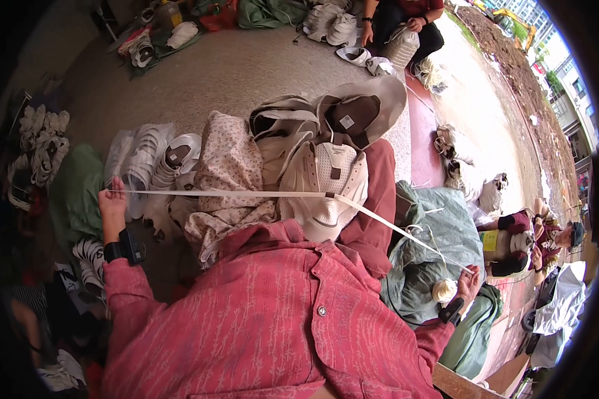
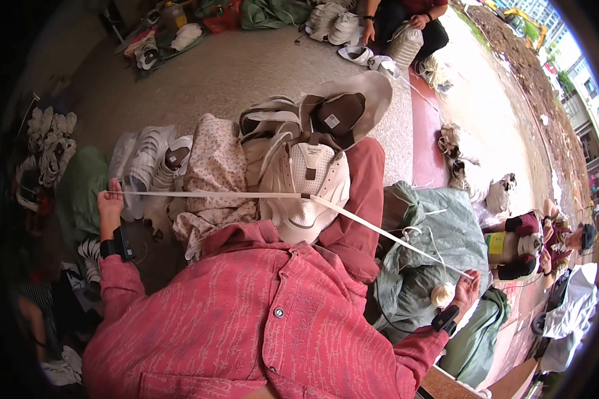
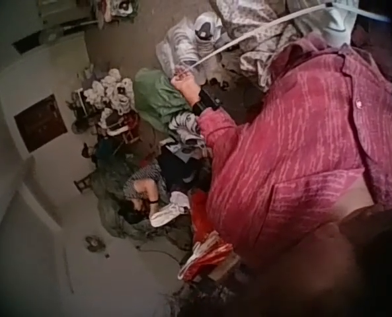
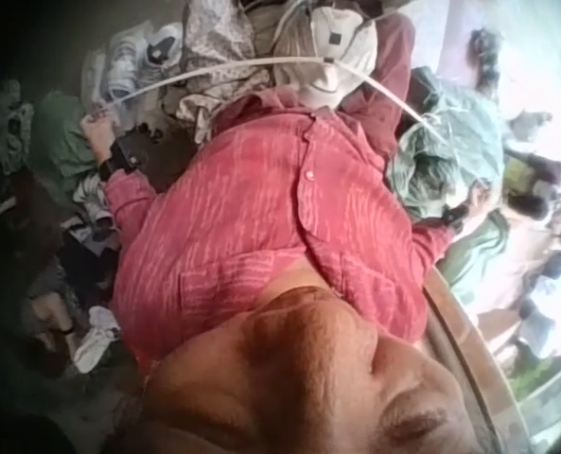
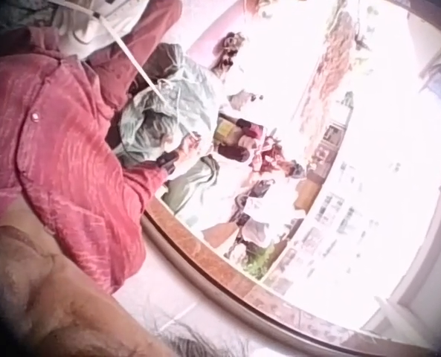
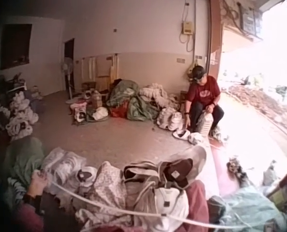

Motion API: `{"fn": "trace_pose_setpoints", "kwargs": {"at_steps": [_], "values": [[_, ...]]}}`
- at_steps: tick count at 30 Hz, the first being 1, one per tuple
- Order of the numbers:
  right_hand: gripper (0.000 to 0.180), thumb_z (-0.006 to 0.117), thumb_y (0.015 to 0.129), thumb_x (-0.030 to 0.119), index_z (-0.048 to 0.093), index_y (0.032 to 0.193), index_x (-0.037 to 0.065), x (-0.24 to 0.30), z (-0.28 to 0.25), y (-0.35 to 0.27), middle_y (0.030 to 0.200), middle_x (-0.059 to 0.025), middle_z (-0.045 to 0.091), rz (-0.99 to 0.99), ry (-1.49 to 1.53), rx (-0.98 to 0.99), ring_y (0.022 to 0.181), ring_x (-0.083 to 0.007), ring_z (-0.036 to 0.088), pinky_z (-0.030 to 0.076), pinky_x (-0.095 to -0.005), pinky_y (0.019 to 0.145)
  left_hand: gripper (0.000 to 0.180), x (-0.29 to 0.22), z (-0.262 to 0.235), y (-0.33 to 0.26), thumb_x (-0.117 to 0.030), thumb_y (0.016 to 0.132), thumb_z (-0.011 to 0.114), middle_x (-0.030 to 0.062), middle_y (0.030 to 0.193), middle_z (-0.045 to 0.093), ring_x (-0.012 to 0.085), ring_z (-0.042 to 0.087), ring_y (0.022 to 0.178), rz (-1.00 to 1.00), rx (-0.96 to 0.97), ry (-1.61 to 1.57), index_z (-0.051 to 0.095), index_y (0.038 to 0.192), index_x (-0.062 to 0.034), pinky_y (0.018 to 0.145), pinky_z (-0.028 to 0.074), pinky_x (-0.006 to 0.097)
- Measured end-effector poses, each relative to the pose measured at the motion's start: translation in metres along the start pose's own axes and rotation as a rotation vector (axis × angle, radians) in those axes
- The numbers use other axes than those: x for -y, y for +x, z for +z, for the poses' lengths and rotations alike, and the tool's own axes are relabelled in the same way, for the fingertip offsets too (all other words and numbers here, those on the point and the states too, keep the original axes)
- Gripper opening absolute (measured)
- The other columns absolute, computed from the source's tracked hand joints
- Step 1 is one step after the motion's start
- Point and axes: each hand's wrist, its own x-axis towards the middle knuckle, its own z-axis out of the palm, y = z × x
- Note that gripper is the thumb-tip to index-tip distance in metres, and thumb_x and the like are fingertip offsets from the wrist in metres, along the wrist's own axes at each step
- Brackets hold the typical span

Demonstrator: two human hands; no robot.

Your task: Inserting laces into white athletic shoes and organizing them.

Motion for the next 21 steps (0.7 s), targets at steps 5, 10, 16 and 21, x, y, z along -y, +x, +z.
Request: {"fn": "trace_pose_setpoints", "kwargs": {"at_steps": [5, 10, 16, 21], "values": [[0.026, 0.047, 0.099, 0.003, 0.055, 0.122, -0.006, -0.033, 0.004, -0.005, 0.117, -0.0145, 0.061, -0.088, -0.133, -0.228, 0.101, -0.0226, 0.061, 0.05, -0.0331, 0.094, 0.018, -0.052, -0.039, 0.042, -0.001, 0.088, 0.04, 0.0236, 0.104, 0.066, 0.0334, 0.068, 0.088, 0.021, -0.071, -0.186, 0.049, 0.072, -0.0006, 0.081, 0.06, 0.041], [0.028, 0.047, 0.1, 0.007, 0.054, 0.127, 0.002, -0.037, -0.002, -0.015, 0.099, -0.009, 0.058, 0.015, -0.249, -0.145, 0.081, -0.0151, 0.055, 0.049, -0.0216, 0.071, 0.02, -0.081, -0.04, 0.033, -0.012, 0.097, 0.043, 0.0182, 0.105, 0.067, 0.0204, 0.063, 0.068, 0.038, 0.098, -0.206, 0.057, 0.09, 0.0008, 0.048, 0.049, 0.026], [0.028, 0.05, 0.1, 0.01, 0.053, 0.128, 0.008, 0.004, -0.034, 0.011, 0.087, -0.0042, 0.051, 0.238, -0.339, 0.173, 0.066, -0.0091, 0.045, 0.041, -0.0159, 0.054, 0.021, -0.004, 0.074, -0.064, -0.006, 0.093, 0.053, 0.0096, 0.104, 0.067, 0.0048, 0.054, 0.067, 0.072, 0.545, 0.198, 0.061, 0.112, 0.0003, 0.042, 0.033, 0.017], [0.03, 0.059, 0.096, 0.012, 0.054, 0.124, 0.003, -0.205, 0.125, -0.04, 0.101, -0.0083, 0.066, 0.064, -0.653, 0.111, 0.058, -0.0049, 0.047, 0.038, -0.0155, 0.05, 0.025, 0.087, 0.182, -0.225, -0.001, 0.09, 0.057, 0.0017, 0.096, 0.063, 0.0046, 0.055, 0.072, -0.001, 0.9, 0.781, 0.065, 0.113, -0.0017, 0.056, 0.042, 0.017]]}}
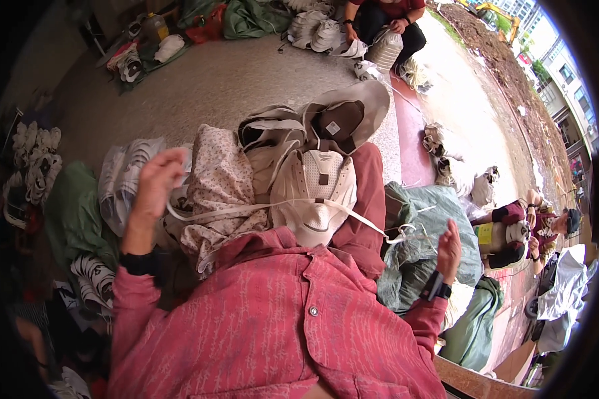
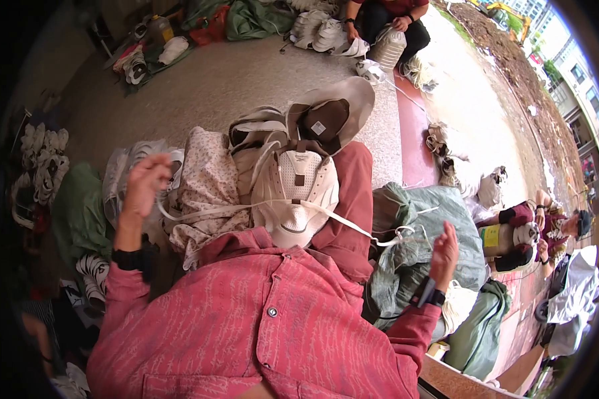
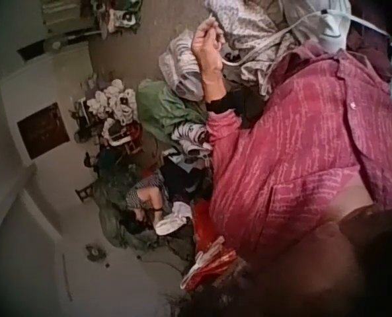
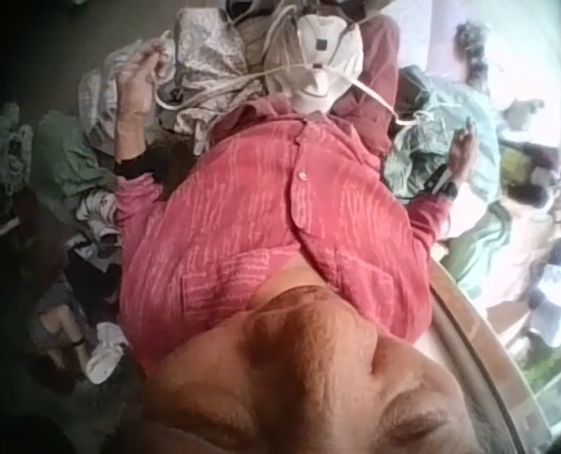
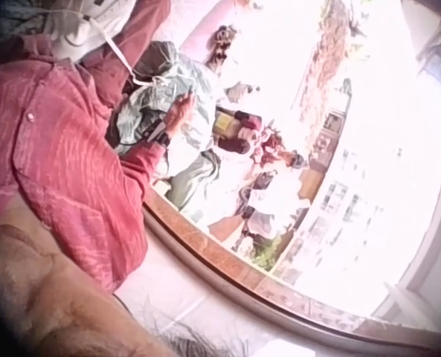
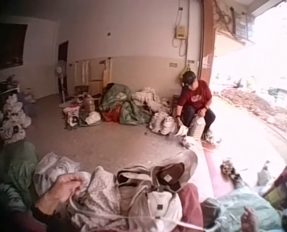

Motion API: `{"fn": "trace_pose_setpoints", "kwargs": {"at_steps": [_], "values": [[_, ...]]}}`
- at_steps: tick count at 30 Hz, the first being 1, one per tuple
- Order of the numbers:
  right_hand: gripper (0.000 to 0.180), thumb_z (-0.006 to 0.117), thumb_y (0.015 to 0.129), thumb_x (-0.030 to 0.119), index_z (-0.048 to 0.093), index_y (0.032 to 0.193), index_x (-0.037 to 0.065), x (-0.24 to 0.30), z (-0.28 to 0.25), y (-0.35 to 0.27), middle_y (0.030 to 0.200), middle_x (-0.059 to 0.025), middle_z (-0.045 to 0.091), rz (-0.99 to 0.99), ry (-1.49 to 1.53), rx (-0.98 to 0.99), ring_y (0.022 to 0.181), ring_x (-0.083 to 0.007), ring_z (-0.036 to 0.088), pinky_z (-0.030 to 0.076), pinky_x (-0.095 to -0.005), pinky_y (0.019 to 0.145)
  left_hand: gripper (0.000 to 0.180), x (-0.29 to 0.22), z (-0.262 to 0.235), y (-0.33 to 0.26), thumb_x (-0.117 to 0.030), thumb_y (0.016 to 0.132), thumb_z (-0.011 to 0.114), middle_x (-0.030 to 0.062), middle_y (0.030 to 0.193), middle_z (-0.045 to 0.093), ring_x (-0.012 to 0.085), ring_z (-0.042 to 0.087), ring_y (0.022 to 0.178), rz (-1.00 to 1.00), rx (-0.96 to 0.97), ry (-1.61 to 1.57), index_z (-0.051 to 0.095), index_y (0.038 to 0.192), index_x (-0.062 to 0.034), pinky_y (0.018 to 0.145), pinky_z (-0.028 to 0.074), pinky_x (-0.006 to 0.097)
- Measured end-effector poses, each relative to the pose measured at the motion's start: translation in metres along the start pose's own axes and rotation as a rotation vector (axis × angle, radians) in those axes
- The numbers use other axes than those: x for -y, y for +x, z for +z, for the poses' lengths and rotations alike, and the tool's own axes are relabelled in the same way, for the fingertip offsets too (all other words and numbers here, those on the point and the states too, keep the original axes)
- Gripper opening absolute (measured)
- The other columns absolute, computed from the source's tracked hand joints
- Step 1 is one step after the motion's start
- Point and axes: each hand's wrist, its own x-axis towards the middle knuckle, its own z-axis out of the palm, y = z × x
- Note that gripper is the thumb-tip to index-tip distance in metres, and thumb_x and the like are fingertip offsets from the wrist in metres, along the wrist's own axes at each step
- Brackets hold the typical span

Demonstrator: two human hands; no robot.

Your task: Inserting laces into white athletic shoes and organizing them.

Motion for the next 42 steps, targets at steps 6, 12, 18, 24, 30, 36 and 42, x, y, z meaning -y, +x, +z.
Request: {"fn": "trace_pose_setpoints", "kwargs": {"at_steps": [6, 12, 18, 24, 30, 36, 42], "values": [[0.016, 0.06, 0.092, 0.002, 0.066, 0.107, 0.004, -0.056, 0.19, -0.102, 0.091, -0.0031, 0.07, -0.257, -0.754, 0.513, 0.065, -0.0048, 0.054, 0.042, -0.0178, 0.055, 0.021, -0.007, 0.158, 0.009, 0.008, 0.086, 0.057, 0.0067, 0.093, 0.064, 0.014, 0.062, 0.084, 0.588, 0.671, 0.437, 0.069, 0.099, -0.0024, 0.071, 0.05, 0.025], [0.01, 0.067, 0.084, -0.002, 0.067, 0.093, 0.0, -0.067, 0.239, -0.159, 0.084, -0.0064, 0.065, -0.751, -0.911, 0.879, 0.073, -0.011, 0.06, 0.047, -0.0234, 0.064, 0.014, 0.017, 0.202, 0.017, 0.0, 0.085, 0.061, 0.0118, 0.092, 0.064, 0.0243, 0.064, 0.087, 0.704, 0.651, 0.551, 0.066, 0.097, 0.0006, 0.076, 0.05, 0.033], [0.008, 0.069, 0.086, 0.004, 0.066, 0.092, 0.002, -0.078, 0.232, -0.166, 0.083, -0.0011, 0.063, -0.148, -0.811, 0.688, 0.067, -0.0049, 0.057, 0.047, -0.022, 0.058, 0.014, 0.023, 0.217, 0.025, -0.008, 0.081, 0.064, 0.0117, 0.09, 0.062, 0.0262, 0.063, 0.083, 0.608, 0.592, 0.643, 0.066, 0.093, -0.0008, 0.074, 0.049, 0.034], [0.013, 0.066, 0.087, 0.012, 0.062, 0.094, 0.002, -0.079, 0.224, -0.161, 0.082, -0.01, 0.064, -0.615, -1.095, 0.86, 0.067, -0.0227, 0.063, 0.049, -0.0312, 0.062, 0.01, 0.019, 0.229, 0.028, -0.012, 0.074, 0.065, 0.0088, 0.089, 0.063, 0.0276, 0.063, 0.083, 0.5, 0.611, 0.856, 0.066, 0.082, -0.0068, 0.076, 0.049, 0.038], [0.018, 0.062, 0.09, 0.02, 0.06, 0.091, 0.002, -0.069, 0.23, -0.176, 0.083, -0.0161, 0.063, -0.581, -1.29, 0.851, 0.075, -0.0322, 0.063, 0.048, -0.0377, 0.066, 0.005, 0.023, 0.23, 0.024, -0.014, 0.073, 0.064, 0.004, 0.085, 0.064, 0.0268, 0.064, 0.085, 0.521, 0.631, 0.953, 0.068, 0.075, -0.0115, 0.075, 0.049, 0.04], [0.016, 0.06, 0.092, 0.016, 0.058, 0.094, 0.0, -0.074, 0.234, -0.166, 0.078, -0.0113, 0.062, -0.473, -1.086, 0.942, 0.066, -0.0235, 0.061, 0.047, -0.0352, 0.061, 0.007, 0.018, 0.229, 0.022, -0.015, 0.072, 0.064, 0.0028, 0.086, 0.066, 0.0265, 0.064, 0.085, 0.42, 0.637, 0.909, 0.069, 0.076, -0.0127, 0.075, 0.049, 0.04], [0.018, 0.062, 0.094, 0.017, 0.058, 0.094, -0.001, -0.078, 0.242, -0.167, 0.071, 0.0015, 0.053, 0.087, -0.88, 0.765, 0.066, -0.0056, 0.049, 0.041, -0.024, 0.055, 0.008, 0.02, 0.228, 0.024, -0.015, 0.072, 0.064, 0.0034, 0.084, 0.067, 0.0274, 0.065, 0.084, 0.422, 0.646, 0.879, 0.071, 0.076, -0.0133, 0.074, 0.05, 0.04]]}}
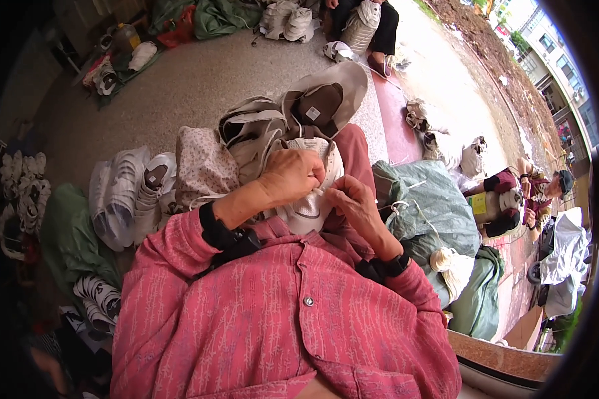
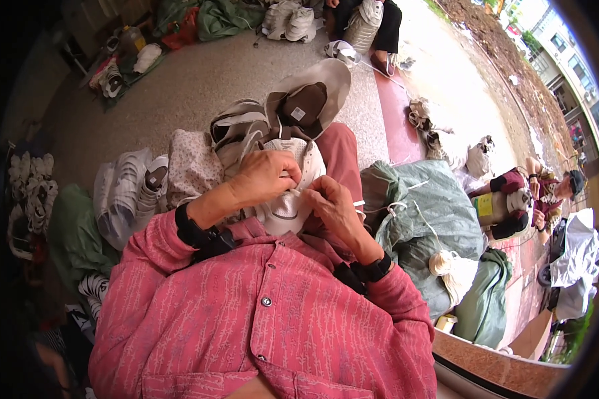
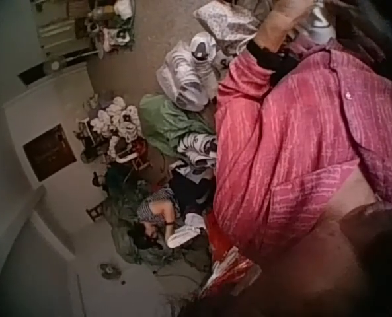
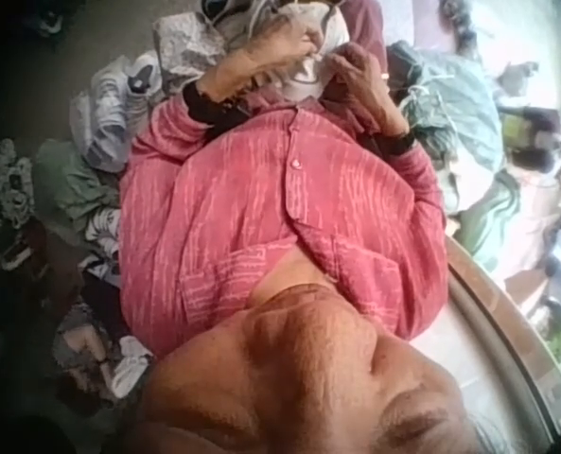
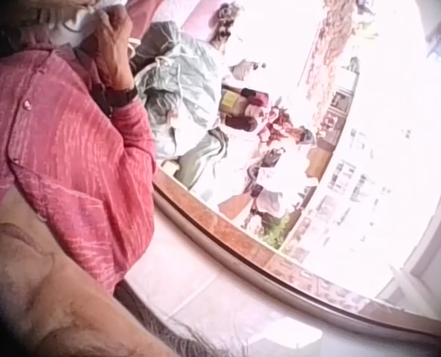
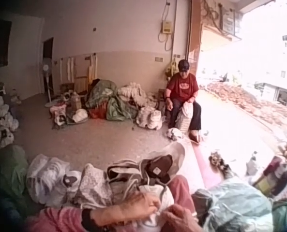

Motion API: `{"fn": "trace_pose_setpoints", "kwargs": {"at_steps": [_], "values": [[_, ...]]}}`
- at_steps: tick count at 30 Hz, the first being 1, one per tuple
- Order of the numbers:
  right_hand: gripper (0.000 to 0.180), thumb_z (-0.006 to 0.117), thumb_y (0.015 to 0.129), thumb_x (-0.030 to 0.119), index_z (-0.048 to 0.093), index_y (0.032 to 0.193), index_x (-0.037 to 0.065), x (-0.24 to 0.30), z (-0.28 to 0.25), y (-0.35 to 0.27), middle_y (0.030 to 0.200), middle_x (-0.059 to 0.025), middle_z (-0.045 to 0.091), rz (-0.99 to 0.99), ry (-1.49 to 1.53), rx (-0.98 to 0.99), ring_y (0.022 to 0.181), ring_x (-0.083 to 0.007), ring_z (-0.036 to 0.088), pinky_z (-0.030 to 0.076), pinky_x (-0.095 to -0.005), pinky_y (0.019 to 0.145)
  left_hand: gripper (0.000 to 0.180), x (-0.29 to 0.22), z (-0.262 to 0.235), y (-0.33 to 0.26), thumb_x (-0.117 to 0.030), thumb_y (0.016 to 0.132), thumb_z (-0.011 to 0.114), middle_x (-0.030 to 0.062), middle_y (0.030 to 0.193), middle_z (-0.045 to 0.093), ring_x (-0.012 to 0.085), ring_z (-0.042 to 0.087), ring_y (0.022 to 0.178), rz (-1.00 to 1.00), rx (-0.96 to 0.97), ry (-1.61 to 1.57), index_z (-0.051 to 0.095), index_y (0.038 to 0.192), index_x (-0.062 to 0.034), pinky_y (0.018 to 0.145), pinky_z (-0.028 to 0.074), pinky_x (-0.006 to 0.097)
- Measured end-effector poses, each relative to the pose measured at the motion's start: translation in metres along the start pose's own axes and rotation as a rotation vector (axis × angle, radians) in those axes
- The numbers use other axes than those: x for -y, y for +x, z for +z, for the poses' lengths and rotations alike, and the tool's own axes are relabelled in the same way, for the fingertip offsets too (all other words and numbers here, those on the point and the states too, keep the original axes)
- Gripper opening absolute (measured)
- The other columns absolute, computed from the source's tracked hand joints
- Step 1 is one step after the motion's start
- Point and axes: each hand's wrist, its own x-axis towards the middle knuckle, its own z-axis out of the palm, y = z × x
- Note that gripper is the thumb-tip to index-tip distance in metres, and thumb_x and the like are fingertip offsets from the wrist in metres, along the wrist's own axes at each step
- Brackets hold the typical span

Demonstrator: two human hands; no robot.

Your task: Inserting laces into white athletic shoes and organizing them.

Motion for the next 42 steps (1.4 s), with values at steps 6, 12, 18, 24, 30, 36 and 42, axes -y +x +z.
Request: {"fn": "trace_pose_setpoints", "kwargs": {"at_steps": [6, 12, 18, 24, 30, 36, 42], "values": [[0.014, 0.064, 0.089, 0.016, 0.058, 0.088, 0.003, -0.01, 0.017, 0.002, 0.07, -0.0079, 0.061, -0.345, -0.435, -0.244, 0.062, -0.0207, 0.059, 0.045, -0.032, 0.056, 0.009, -0.002, 0.003, 0.004, -0.014, 0.072, 0.064, 0.0052, 0.083, 0.067, 0.0279, 0.066, 0.085, -0.035, 0.004, 0.003, 0.07, 0.077, -0.0125, 0.075, 0.05, 0.041], [0.045, 0.073, 0.08, 0.022, 0.05, 0.117, 0.009, 0.049, -0.019, 0.01, 0.101, -0.0113, 0.058, -0.465, -0.717, -0.006, 0.084, -0.0299, 0.06, 0.044, -0.0393, 0.075, 0.008, -0.001, 0.002, -0.004, -0.014, 0.075, 0.065, 0.0079, 0.087, 0.067, 0.0292, 0.065, 0.086, 0.064, 0.014, 0.053, 0.07, 0.079, -0.0098, 0.075, 0.05, 0.041], [0.041, 0.077, 0.074, 0.023, 0.053, 0.104, 0.009, 0.057, -0.03, 0.037, 0.091, -0.0089, 0.057, -0.602, -1.053, 0.33, 0.093, -0.0301, 0.058, 0.041, -0.0407, 0.081, 0.009, 0.015, 0.0, 0.008, -0.014, 0.075, 0.065, 0.0101, 0.088, 0.065, 0.0297, 0.065, 0.086, 0.394, -0.022, 0.254, 0.071, 0.08, -0.0109, 0.077, 0.05, 0.041], [0.032, 0.076, 0.074, 0.023, 0.054, 0.094, 0.01, 0.035, -0.038, 0.046, 0.086, -0.0074, 0.055, -0.818, -0.904, 0.294, 0.085, -0.0281, 0.055, 0.041, -0.0387, 0.078, 0.012, 0.021, -0.007, 0.014, -0.013, 0.079, 0.064, 0.011, 0.084, 0.063, 0.029, 0.063, 0.081, 0.415, 0.127, -0.063, 0.071, 0.085, -0.005, 0.073, 0.048, 0.037], [0.028, 0.072, 0.078, 0.026, 0.052, 0.09, 0.01, 0.025, -0.038, 0.043, 0.085, -0.0065, 0.053, -0.862, -0.884, 0.197, 0.082, -0.0265, 0.053, 0.041, -0.0367, 0.078, 0.012, 0.016, -0.002, 0.018, -0.016, 0.079, 0.065, 0.0091, 0.084, 0.063, 0.0288, 0.063, 0.08, 0.391, 0.135, -0.002, 0.071, 0.085, -0.0066, 0.072, 0.048, 0.038], [0.028, 0.073, 0.078, 0.026, 0.053, 0.088, 0.009, 0.025, -0.038, 0.045, 0.084, -0.007, 0.055, -0.832, -0.868, 0.225, 0.082, -0.027, 0.054, 0.041, -0.0372, 0.079, 0.007, 0.015, 0.002, 0.017, -0.014, 0.078, 0.064, 0.0091, 0.08, 0.058, 0.0269, 0.063, 0.078, 0.554, 0.042, 0.256, 0.065, 0.079, -0.007, 0.069, 0.049, 0.039], [0.032, 0.073, 0.08, 0.032, 0.055, 0.089, 0.008, 0.046, -0.037, 0.042, 0.084, -0.0087, 0.056, -0.77, -0.826, 0.311, 0.084, -0.0283, 0.056, 0.041, -0.0385, 0.08, 0.004, 0.013, -0.053, 0.024, -0.01, 0.081, 0.061, 0.0099, 0.078, 0.056, 0.0277, 0.062, 0.075, 0.656, -0.068, 0.536, 0.062, 0.079, -0.0057, 0.065, 0.051, 0.037]]}}
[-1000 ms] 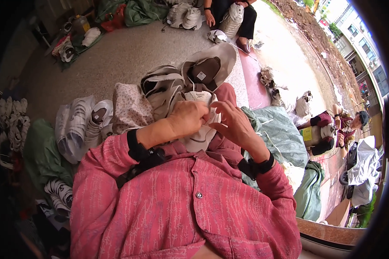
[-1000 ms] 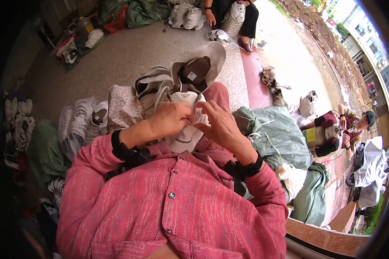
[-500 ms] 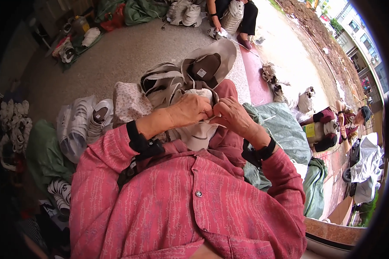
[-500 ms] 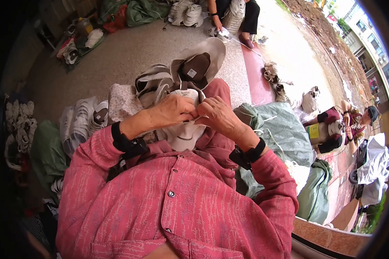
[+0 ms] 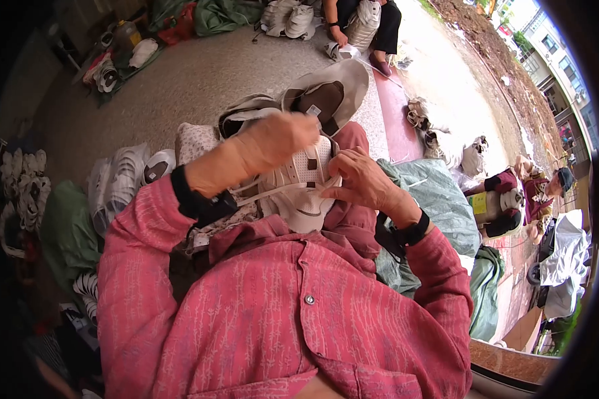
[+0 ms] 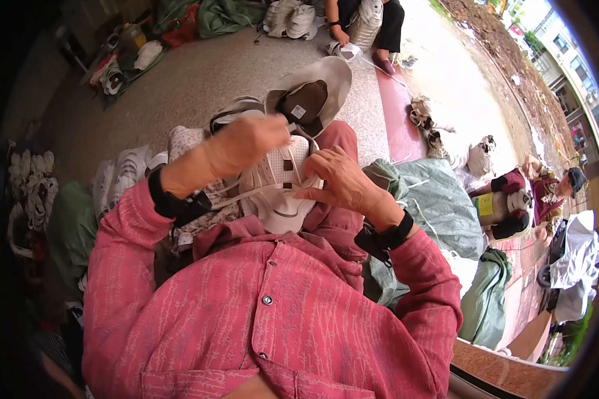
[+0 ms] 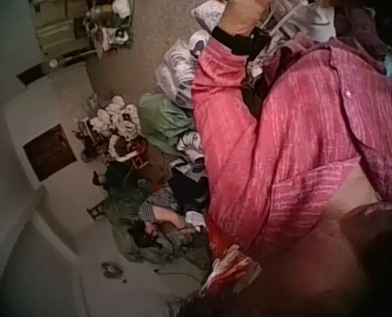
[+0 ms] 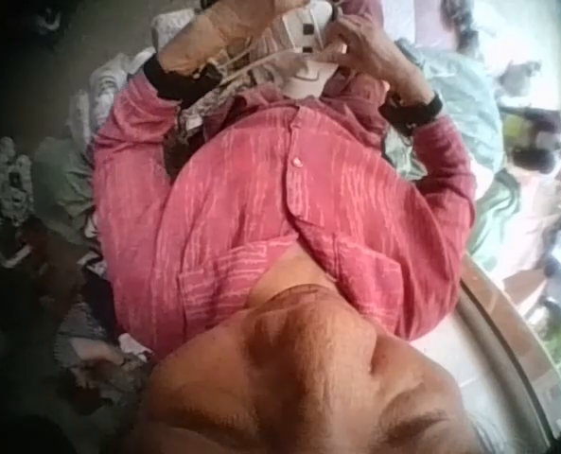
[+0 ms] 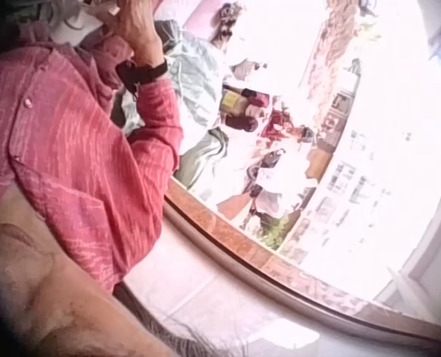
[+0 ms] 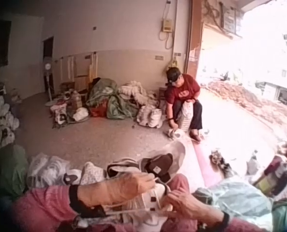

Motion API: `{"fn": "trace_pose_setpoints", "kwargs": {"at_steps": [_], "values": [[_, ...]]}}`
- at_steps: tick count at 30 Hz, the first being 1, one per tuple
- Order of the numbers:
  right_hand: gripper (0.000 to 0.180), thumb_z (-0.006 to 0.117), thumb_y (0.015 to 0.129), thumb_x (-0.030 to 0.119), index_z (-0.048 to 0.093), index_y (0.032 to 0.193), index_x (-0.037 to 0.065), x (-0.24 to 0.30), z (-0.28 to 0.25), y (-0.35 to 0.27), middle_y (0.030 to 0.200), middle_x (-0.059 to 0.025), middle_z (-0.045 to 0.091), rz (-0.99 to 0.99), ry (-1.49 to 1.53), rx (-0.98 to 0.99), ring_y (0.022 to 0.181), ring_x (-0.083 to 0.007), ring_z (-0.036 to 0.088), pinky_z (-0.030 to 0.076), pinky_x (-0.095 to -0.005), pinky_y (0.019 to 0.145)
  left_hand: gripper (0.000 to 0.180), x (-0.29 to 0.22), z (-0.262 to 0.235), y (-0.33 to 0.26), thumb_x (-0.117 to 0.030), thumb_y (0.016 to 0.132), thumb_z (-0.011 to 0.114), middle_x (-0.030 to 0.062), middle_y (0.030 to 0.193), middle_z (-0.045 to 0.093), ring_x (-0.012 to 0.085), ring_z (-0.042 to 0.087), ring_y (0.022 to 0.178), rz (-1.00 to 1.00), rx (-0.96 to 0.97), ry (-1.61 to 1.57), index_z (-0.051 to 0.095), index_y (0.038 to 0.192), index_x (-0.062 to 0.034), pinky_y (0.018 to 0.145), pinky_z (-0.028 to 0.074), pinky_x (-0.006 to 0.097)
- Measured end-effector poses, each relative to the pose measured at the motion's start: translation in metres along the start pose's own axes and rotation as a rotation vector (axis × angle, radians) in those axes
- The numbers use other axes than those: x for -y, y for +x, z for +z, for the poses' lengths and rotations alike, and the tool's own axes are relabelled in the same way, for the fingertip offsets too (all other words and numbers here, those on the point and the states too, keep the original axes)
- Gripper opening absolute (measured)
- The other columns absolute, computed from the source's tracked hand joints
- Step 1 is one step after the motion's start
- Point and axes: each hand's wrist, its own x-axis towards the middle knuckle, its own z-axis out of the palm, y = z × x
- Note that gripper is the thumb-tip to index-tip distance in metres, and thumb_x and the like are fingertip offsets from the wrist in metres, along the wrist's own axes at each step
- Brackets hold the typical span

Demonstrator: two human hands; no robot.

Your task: Inserting laces into white athletic shoes and organizing them.

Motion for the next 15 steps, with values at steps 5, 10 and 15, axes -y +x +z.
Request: {"fn": "trace_pose_setpoints", "kwargs": {"at_steps": [5, 10, 15], "values": [[0.028, 0.069, 0.084, 0.032, 0.057, 0.09, 0.008, 0.007, 0.019, 0.008, 0.084, -0.01, 0.057, 0.023, -0.158, -0.073, 0.082, -0.0297, 0.058, 0.04, -0.038, 0.079, 0.009, 0.001, -0.035, -0.025, -0.007, 0.088, 0.063, 0.0081, 0.084, 0.062, 0.0218, 0.064, 0.073, -0.298, -0.291, -0.34, 0.066, 0.095, -0.0021, 0.066, 0.051, 0.029], [0.015, 0.067, 0.087, 0.013, 0.062, 0.095, 0.002, 0.023, 0.028, 0.011, 0.087, -0.0112, 0.056, 0.058, 0.027, -0.196, 0.075, -0.029, 0.058, 0.046, -0.0361, 0.067, 0.023, -0.03, -0.009, -0.065, -0.01, 0.095, 0.061, 0.0057, 0.094, 0.067, 0.0117, 0.065, 0.085, -0.724, -0.347, -1.286, 0.063, 0.114, 0.0012, 0.077, 0.052, 0.025], [0.012, 0.063, 0.093, 0.012, 0.062, 0.096, 0.0, 0.02, 0.03, 0.002, 0.087, -0.0053, 0.06, 0.361, 0.39, -0.193, 0.071, -0.0145, 0.059, 0.047, -0.0276, 0.063, 0.027, -0.043, 0.02, -0.09, -0.009, 0.094, 0.061, 0.0117, 0.098, 0.069, 0.0141, 0.067, 0.086, -0.965, -0.386, -1.564, 0.056, 0.118, 0.0018, 0.077, 0.054, 0.024]]}}
